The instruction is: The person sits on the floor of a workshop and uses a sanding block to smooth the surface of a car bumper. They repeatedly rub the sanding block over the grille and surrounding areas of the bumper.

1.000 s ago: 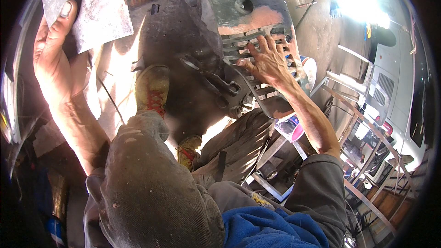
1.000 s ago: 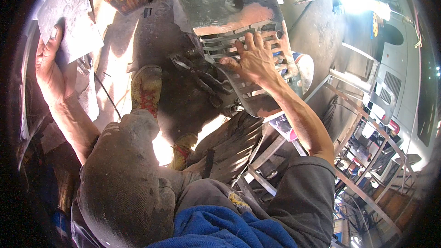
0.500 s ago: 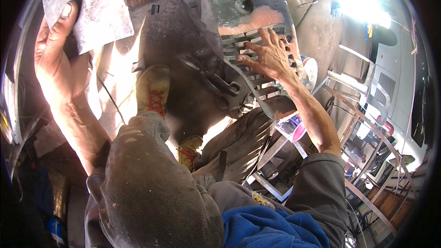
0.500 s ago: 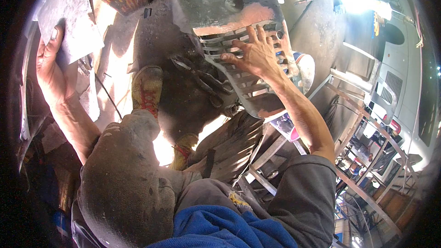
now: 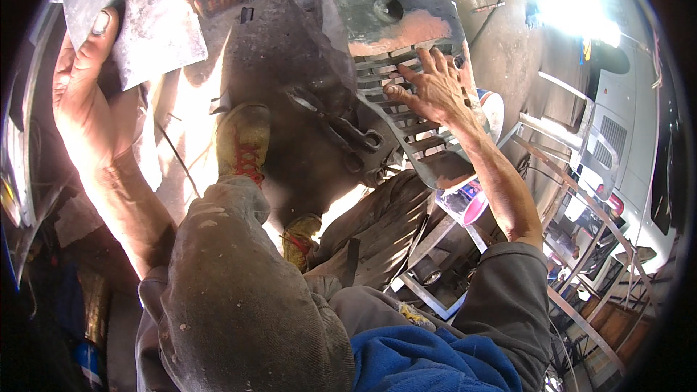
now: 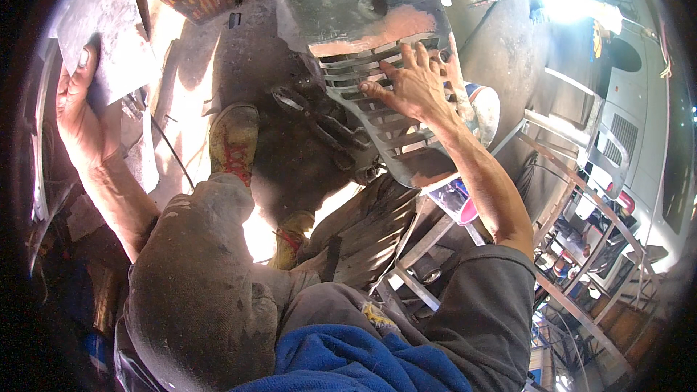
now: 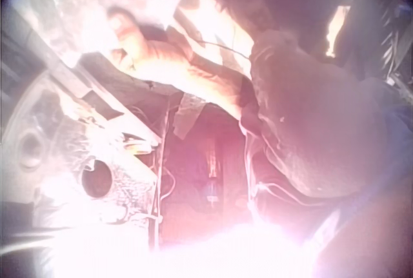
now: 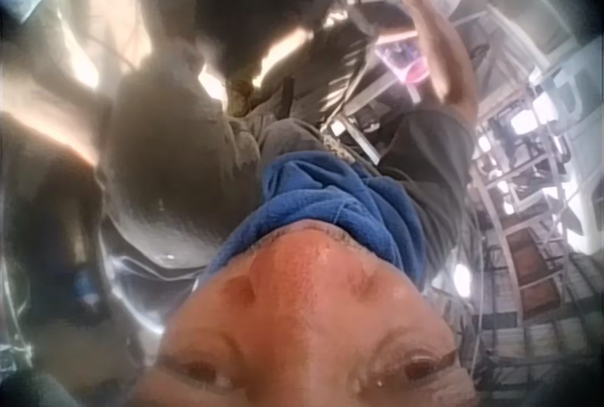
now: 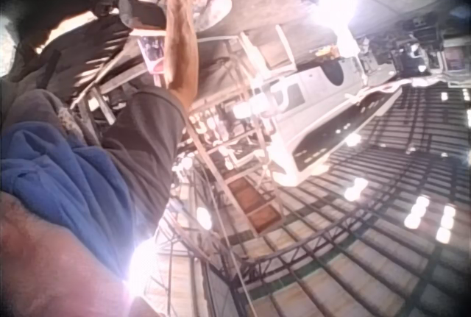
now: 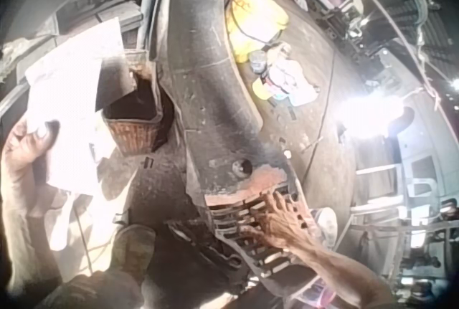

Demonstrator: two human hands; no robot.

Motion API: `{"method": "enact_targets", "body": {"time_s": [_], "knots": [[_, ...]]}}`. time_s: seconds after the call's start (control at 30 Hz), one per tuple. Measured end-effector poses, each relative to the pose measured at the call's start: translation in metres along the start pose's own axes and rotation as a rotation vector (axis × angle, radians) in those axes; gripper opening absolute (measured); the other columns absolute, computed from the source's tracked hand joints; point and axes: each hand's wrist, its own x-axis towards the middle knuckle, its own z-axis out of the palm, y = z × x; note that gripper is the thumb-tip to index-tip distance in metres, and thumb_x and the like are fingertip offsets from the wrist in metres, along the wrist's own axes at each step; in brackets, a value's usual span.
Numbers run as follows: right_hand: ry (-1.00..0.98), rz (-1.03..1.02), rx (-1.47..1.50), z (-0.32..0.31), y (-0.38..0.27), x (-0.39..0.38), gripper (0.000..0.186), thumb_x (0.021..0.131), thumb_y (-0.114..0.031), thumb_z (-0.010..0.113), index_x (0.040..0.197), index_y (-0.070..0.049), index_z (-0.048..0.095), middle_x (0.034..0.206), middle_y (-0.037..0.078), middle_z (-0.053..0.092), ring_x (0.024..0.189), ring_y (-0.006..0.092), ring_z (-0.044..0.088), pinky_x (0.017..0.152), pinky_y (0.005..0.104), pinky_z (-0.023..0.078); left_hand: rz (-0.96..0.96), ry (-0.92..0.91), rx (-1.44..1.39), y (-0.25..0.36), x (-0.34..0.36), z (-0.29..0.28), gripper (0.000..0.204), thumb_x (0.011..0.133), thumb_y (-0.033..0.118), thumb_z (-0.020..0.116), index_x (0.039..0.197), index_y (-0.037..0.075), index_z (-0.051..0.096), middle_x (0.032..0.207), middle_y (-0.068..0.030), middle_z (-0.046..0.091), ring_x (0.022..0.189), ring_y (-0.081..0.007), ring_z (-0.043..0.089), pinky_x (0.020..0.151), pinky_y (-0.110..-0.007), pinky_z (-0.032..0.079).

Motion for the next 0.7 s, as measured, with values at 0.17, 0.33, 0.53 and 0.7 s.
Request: {"method": "enact_targets", "body": {"time_s": [0.17, 0.33, 0.53, 0.7], "knots": [[-0.015, -0.073, 0.155, 0.012, -0.012, 0.001, 0.087, 0.082, -0.082, 0.035, 0.132, -0.015, 0.058, 0.151, 0.028, 0.025, 0.14, 0.0481, 0.019, 0.111, 0.0638, 0.02, -0.009, -0.042, 0.005, 0.003, 0.0, 0.008, 0.046, 0.086, 0.014, 0.067, 0.125, -0.008, 0.055, 0.121, -0.0197, 0.062, 0.116, -0.0257, 0.058, 0.107, -0.038, 0.04], [0.01, -0.017, 0.06, 0.012, -0.006, -0.005, 0.086, 0.083, -0.081, 0.033, 0.134, -0.015, 0.057, 0.151, 0.028, 0.027, 0.141, 0.0482, 0.019, 0.112, 0.0622, 0.019, -0.141, -0.181, -0.052, -0.011, -0.008, 0.034, 0.048, 0.083, 0.016, 0.072, 0.123, -0.006, 0.057, 0.119, -0.0165, 0.064, 0.11, -0.0235, 0.061, 0.102, -0.035, 0.043], [-0.03, 0.035, 0.086, 0.015, -0.005, -0.006, 0.088, 0.084, -0.081, 0.031, 0.139, -0.016, 0.05, 0.149, 0.029, 0.029, 0.141, 0.0488, 0.019, 0.113, 0.0609, 0.017, -0.365, -0.454, -0.294, -0.058, -0.017, 0.089, 0.034, 0.087, 0.012, 0.067, 0.118, -0.001, 0.059, 0.109, -0.0097, 0.067, 0.098, -0.0175, 0.064, 0.09, -0.032, 0.05], [0.018, -0.056, 0.123, 0.021, -0.009, -0.011, 0.087, 0.084, -0.081, 0.033, 0.14, -0.017, 0.05, 0.149, 0.028, 0.029, 0.14, 0.0493, 0.019, 0.112, 0.0612, 0.02, -0.418, -0.511, -0.251, -0.08, -0.014, 0.109, 0.031, 0.089, 0.013, 0.065, 0.118, 0.001, 0.061, 0.108, -0.0081, 0.067, 0.098, -0.0163, 0.064, 0.089, -0.032, 0.05]]}}
